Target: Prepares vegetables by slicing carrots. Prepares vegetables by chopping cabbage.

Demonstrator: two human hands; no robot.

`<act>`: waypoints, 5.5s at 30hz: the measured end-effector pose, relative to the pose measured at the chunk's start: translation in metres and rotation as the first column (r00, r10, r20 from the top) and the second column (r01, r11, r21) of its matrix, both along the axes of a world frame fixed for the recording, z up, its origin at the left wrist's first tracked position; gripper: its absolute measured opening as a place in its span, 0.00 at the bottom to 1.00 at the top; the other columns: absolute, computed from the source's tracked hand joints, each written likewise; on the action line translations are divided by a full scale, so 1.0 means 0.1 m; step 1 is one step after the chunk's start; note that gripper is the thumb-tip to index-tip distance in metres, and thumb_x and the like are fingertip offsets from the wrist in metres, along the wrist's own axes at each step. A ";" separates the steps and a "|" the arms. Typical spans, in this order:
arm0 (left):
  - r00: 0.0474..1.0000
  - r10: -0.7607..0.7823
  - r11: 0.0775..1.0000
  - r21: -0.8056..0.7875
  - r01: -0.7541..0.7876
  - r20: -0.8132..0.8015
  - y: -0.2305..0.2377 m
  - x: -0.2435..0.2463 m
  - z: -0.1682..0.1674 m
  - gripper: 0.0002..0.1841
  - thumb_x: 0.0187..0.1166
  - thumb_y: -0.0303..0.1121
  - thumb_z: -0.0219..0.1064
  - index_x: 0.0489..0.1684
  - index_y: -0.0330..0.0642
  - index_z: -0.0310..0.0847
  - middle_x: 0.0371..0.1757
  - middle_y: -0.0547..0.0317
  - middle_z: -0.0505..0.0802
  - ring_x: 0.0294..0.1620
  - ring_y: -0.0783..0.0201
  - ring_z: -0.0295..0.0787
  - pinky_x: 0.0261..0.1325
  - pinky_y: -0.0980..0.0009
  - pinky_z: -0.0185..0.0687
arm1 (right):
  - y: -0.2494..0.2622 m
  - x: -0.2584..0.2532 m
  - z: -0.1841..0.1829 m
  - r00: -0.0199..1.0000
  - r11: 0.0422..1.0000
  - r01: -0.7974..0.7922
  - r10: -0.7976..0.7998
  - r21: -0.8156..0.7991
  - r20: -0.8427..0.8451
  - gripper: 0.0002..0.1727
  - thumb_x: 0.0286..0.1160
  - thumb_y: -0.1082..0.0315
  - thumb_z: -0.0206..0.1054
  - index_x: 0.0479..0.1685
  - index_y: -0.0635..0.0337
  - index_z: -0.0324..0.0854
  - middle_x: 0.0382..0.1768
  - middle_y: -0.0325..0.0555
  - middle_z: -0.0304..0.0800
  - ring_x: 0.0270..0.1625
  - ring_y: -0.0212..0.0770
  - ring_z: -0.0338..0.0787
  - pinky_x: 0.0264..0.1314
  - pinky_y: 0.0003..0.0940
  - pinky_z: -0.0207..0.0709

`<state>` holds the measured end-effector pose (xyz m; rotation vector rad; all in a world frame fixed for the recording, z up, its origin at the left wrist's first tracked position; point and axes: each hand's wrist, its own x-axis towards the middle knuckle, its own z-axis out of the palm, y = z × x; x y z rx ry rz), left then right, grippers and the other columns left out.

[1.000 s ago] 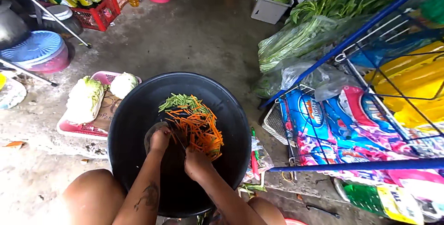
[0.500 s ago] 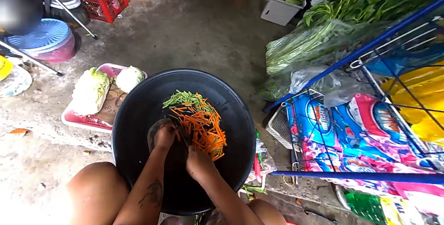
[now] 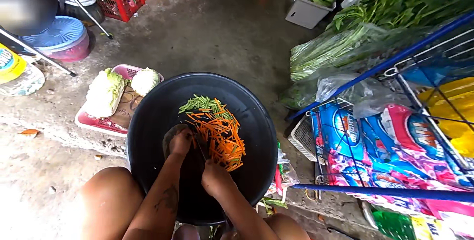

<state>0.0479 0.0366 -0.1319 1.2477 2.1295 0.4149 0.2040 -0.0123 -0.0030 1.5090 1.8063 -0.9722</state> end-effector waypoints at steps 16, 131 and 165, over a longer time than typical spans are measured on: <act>0.929 -0.272 0.962 0.072 0.262 0.252 -0.02 0.74 0.17 0.22 0.88 0.35 0.60 0.79 0.39 0.76 0.72 0.42 0.87 0.72 0.48 0.86 0.77 0.48 0.79 | 0.16 1.03 0.31 0.953 0.948 0.303 -0.303 0.101 -0.015 0.28 0.94 0.57 0.47 0.86 0.62 0.59 0.65 0.62 0.86 0.58 0.56 0.93 0.61 0.55 0.86; 0.889 -0.459 0.888 -0.015 0.459 0.017 0.01 0.55 0.83 0.37 0.76 0.32 0.71 0.90 0.46 0.65 0.79 0.37 0.80 0.79 0.37 0.77 0.77 0.36 0.74 | 0.28 1.13 0.10 0.792 0.791 0.540 -0.360 0.290 -0.493 0.28 0.90 0.62 0.57 0.87 0.55 0.61 0.55 0.64 0.89 0.46 0.59 0.94 0.55 0.61 0.85; 0.859 0.500 0.864 0.142 -0.484 -0.115 -0.23 -3.07 0.60 0.70 0.57 0.45 0.88 0.98 0.41 0.31 0.91 0.27 0.58 0.91 0.31 0.55 0.89 0.40 0.57 | 0.37 0.13 -0.65 0.812 0.901 0.402 -0.268 0.163 -0.519 0.29 0.92 0.58 0.57 0.90 0.49 0.63 0.52 0.62 0.91 0.42 0.56 0.93 0.50 0.57 0.86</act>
